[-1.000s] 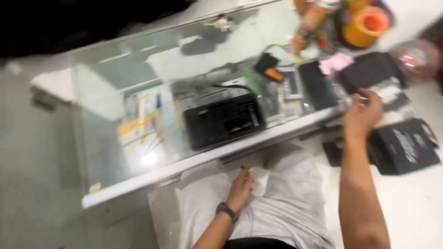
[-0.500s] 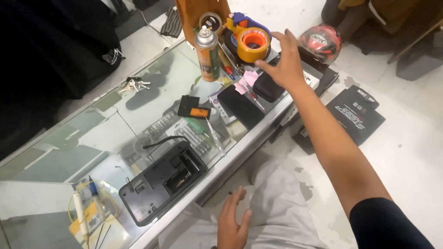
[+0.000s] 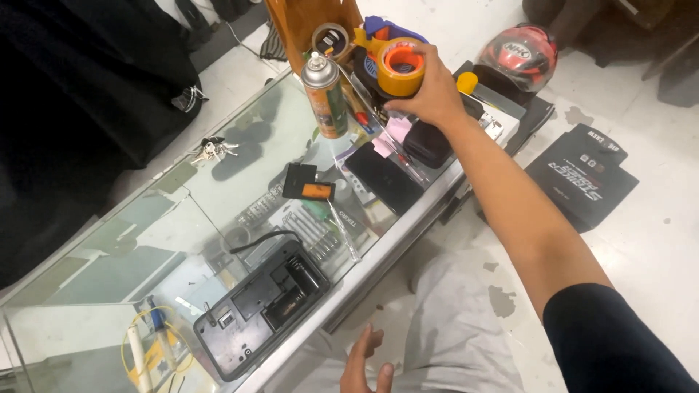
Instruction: Unscrewing and opening the casing of a black electronic device for repair
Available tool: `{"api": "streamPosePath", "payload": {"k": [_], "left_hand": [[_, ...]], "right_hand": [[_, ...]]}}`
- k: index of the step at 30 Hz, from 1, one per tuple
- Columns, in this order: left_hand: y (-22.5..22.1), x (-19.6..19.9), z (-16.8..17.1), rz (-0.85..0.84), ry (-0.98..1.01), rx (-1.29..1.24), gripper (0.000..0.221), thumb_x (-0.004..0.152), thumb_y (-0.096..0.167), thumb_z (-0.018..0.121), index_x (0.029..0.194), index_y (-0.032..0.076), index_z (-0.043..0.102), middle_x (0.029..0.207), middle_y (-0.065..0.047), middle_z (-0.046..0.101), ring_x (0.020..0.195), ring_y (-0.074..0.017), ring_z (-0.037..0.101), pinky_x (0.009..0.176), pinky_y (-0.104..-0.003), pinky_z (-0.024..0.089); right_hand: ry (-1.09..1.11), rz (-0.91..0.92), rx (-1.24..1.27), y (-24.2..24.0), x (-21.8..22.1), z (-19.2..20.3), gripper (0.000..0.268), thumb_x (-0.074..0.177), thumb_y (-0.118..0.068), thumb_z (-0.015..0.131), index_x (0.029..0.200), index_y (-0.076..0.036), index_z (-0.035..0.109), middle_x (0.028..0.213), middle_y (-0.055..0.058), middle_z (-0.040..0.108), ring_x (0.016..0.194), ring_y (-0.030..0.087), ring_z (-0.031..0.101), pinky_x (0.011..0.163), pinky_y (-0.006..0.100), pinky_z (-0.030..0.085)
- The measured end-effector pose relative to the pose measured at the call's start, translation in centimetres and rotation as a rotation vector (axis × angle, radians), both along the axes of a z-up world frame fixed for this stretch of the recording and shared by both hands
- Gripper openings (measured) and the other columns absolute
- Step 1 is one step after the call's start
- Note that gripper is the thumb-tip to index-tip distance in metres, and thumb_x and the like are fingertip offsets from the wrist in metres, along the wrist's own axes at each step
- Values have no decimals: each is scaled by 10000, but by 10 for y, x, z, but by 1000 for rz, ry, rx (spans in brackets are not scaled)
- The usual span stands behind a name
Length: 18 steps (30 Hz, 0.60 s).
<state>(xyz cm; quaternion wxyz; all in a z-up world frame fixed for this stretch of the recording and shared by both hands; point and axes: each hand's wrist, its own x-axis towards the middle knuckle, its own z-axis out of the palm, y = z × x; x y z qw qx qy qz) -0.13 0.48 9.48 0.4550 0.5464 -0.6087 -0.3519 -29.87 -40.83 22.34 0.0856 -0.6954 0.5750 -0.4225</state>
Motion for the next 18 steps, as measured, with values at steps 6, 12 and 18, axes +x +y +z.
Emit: {"api": "streamPosePath", "payload": {"k": [6, 12, 18], "left_hand": [[-3, -11, 40, -119, 66, 29, 626, 993, 511, 541, 1453, 85, 534, 1280, -118, 752, 1140, -263, 751, 916, -398, 596], [-5, -10, 22, -142, 62, 100, 698, 986, 582, 511, 1484, 92, 493, 1317, -115, 731, 1158, -262, 728, 943, -412, 562], [10, 11, -13, -40, 8, 493, 774, 892, 619, 530, 1507, 151, 486, 1356, -54, 727, 1223, -245, 721, 972, -427, 595]], "right_hand": [[8, -14, -8, -2, 4, 5, 859, 747, -325, 1007, 1298, -124, 379, 1299, 153, 604, 1142, 381, 620, 859, 500, 504], [29, 174, 37, 5, -13, 12, 970, 801, -253, 977, 1450, -126, 267, 1449, 175, 480, 1290, 366, 552, 1015, 482, 493], [55, 42, 59, 22, -38, 5, 1237, 877, -348, 1026, 1618, -141, 57, 1707, 238, 185, 1584, 426, 235, 1278, 532, 269]]}}
